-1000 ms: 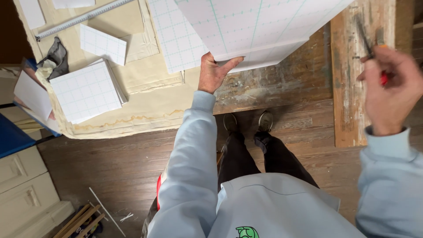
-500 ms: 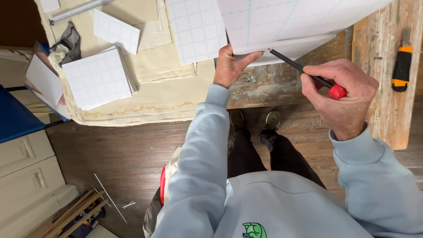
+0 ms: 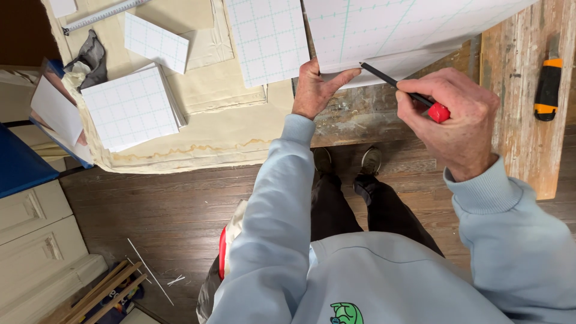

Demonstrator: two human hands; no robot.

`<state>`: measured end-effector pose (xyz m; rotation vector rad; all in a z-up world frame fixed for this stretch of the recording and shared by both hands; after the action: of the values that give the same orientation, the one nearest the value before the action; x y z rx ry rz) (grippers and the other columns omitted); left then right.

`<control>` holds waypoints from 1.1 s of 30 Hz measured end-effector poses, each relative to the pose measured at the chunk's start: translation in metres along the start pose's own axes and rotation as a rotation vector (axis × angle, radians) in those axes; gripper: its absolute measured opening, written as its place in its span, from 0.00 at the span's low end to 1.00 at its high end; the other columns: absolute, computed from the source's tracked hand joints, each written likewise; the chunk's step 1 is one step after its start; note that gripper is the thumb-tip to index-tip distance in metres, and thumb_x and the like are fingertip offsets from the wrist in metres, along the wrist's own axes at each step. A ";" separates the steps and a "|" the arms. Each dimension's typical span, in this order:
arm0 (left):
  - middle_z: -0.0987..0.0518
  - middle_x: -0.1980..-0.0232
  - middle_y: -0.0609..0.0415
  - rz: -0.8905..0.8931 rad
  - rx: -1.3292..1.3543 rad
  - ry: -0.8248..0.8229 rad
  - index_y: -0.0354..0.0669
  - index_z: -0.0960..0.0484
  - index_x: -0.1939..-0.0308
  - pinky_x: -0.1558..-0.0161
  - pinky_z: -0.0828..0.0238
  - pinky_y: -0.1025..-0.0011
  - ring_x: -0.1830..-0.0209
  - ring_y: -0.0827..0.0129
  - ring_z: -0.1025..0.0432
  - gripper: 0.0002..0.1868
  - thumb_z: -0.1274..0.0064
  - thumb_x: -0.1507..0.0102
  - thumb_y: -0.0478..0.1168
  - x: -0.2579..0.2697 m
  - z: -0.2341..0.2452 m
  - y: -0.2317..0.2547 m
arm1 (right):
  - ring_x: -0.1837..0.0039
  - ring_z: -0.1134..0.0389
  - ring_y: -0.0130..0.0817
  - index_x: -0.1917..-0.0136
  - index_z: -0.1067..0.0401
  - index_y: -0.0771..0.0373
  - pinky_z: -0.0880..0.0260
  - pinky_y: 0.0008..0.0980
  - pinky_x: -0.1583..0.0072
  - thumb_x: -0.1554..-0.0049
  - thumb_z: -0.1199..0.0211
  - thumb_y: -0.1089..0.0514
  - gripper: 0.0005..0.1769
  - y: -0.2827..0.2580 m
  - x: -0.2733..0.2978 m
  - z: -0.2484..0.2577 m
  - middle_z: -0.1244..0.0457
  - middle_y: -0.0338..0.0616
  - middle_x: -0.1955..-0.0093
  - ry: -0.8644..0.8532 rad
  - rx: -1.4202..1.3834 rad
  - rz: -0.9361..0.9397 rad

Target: Measuring and cutting pieces of white foam board using a ruler and a utility knife on a wooden workbench.

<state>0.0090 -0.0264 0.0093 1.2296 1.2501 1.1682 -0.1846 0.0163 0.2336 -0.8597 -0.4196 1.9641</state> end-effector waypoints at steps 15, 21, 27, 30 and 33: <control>0.12 0.56 0.56 -0.042 0.006 -0.004 0.44 0.12 0.53 0.52 0.17 0.71 0.57 0.74 0.18 0.13 0.30 0.40 0.39 0.001 0.000 -0.003 | 0.52 0.28 0.37 0.50 0.22 0.70 0.28 0.31 0.50 0.41 0.27 0.71 0.06 0.001 -0.003 -0.009 0.31 0.49 0.55 -0.026 -0.039 0.024; 0.12 0.57 0.56 -0.016 -0.027 0.006 0.43 0.12 0.55 0.54 0.17 0.71 0.58 0.74 0.18 0.12 0.29 0.41 0.39 0.000 0.001 -0.003 | 0.53 0.28 0.31 0.48 0.20 0.67 0.29 0.25 0.53 0.38 0.27 0.70 0.06 0.023 0.011 -0.012 0.30 0.46 0.54 -0.060 -0.035 -0.041; 0.12 0.56 0.56 -0.016 0.022 -0.005 0.45 0.12 0.54 0.54 0.16 0.71 0.58 0.74 0.18 0.12 0.30 0.40 0.39 0.000 0.000 -0.007 | 0.54 0.29 0.31 0.50 0.22 0.70 0.29 0.27 0.53 0.40 0.29 0.71 0.05 0.010 -0.001 -0.012 0.31 0.48 0.56 -0.028 -0.084 0.027; 0.11 0.56 0.55 -0.009 0.018 0.000 0.45 0.11 0.54 0.54 0.16 0.70 0.58 0.73 0.17 0.12 0.30 0.41 0.39 -0.001 -0.001 -0.007 | 0.55 0.28 0.32 0.48 0.21 0.71 0.29 0.26 0.56 0.38 0.27 0.70 0.05 0.044 0.010 -0.016 0.31 0.49 0.56 -0.024 -0.112 0.021; 0.11 0.56 0.55 -0.013 0.007 -0.003 0.45 0.12 0.54 0.53 0.15 0.70 0.57 0.72 0.17 0.12 0.30 0.41 0.40 -0.002 -0.001 -0.011 | 0.54 0.28 0.30 0.47 0.20 0.68 0.30 0.25 0.55 0.33 0.25 0.67 0.04 0.042 0.017 -0.009 0.30 0.47 0.55 -0.048 -0.032 -0.034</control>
<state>0.0075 -0.0284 -0.0012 1.2267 1.2593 1.1530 -0.2097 0.0089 0.1957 -0.8218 -0.4919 1.9548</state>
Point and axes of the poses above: each hand's wrist, its own x-axis away from the middle knuckle, its own z-axis out of the back of the hand, y = z × x, the point moved 3 cm from there along -x, towards the middle knuckle
